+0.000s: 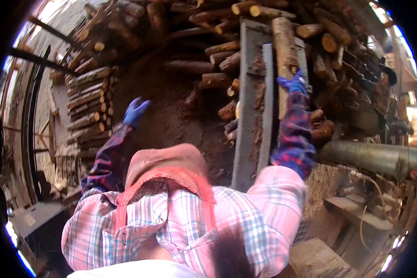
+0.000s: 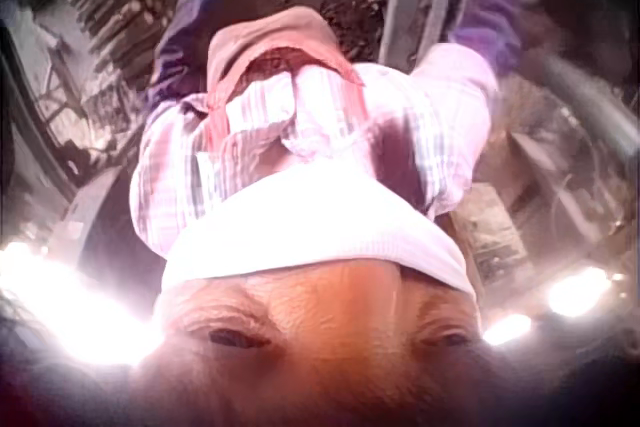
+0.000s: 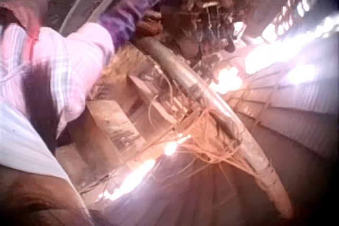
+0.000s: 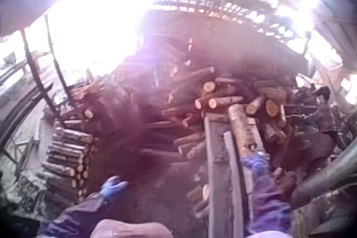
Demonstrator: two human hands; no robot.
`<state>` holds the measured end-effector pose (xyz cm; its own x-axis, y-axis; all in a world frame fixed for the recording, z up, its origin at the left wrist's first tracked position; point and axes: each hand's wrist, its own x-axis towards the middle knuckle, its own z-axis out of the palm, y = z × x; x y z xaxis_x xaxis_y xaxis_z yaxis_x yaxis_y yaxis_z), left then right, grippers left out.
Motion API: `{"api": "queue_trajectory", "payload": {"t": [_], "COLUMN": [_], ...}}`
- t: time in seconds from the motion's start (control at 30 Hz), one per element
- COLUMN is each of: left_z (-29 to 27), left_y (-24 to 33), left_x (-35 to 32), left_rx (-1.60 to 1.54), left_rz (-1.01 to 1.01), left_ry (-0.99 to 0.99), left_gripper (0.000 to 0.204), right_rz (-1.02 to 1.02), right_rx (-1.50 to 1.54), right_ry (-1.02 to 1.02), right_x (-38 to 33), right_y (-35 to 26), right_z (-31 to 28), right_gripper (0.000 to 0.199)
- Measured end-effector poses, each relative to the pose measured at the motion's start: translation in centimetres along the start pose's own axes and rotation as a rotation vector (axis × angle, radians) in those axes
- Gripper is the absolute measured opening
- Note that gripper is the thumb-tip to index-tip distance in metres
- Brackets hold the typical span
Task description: The person picks up cut logs from a pile and places them onto a metal conveyor belt. They handle the logs one at a time, arranging them in a row on the belt.
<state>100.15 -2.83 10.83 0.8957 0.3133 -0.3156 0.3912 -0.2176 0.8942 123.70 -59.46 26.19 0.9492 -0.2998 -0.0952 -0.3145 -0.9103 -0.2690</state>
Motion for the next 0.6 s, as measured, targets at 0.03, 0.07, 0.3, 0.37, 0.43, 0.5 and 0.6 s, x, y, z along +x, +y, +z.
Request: {"api": "queue_trajectory", "payload": {"t": [0.03, 0.07, 0.3, 0.37, 0.43, 0.5, 0.6], "left_z": [-5.8, -7.4, -16.6, -14.6, -14.6, -10.9, -11.4], "left_y": [-9.1, -11.9, -33.3, -40.3, -41.8, -36.1, -30.0], "left_x": [-2.6, -6.2, -34.7, -40.3, -44.1, -43.1, -37.3], "left_rx": [-0.214, -0.335, -0.146, -0.546, -0.758, -0.807, -0.516], "left_rz": [-0.126, -0.171, -1.076, -0.938, -0.848, -0.821, -0.980], "left_ry": [0.090, 0.234, 0.758, 0.926, 0.963, 0.890, 1.167], "left_gripper": [0.076, 0.065, 0.030, 0.030, 0.030, 0.030, 0.033], "right_rz": [-0.157, -0.234, -0.354, -0.360, -0.421, -0.481, -0.512], "right_rx": [0.055, 0.034, -0.123, -0.058, 0.039, 0.176, 0.450], "right_ry": [-0.021, 0.008, 0.238, 0.335, 0.362, 0.338, 0.073], "right_x": [-0.4, -0.5, -4.4, -5.8, -9.0, -10.1, -11.4], "right_y": [-2.3, -1.0, 1.0, -1.8, -5.7, -6.0, -4.1], "right_z": [0.9, 0.2, -2.9, -1.8, 0.7, 1.5, 6.0], "right_gripper": [0.113, 0.111, 0.092, 0.086, 0.081, 0.075, 0.067]}}
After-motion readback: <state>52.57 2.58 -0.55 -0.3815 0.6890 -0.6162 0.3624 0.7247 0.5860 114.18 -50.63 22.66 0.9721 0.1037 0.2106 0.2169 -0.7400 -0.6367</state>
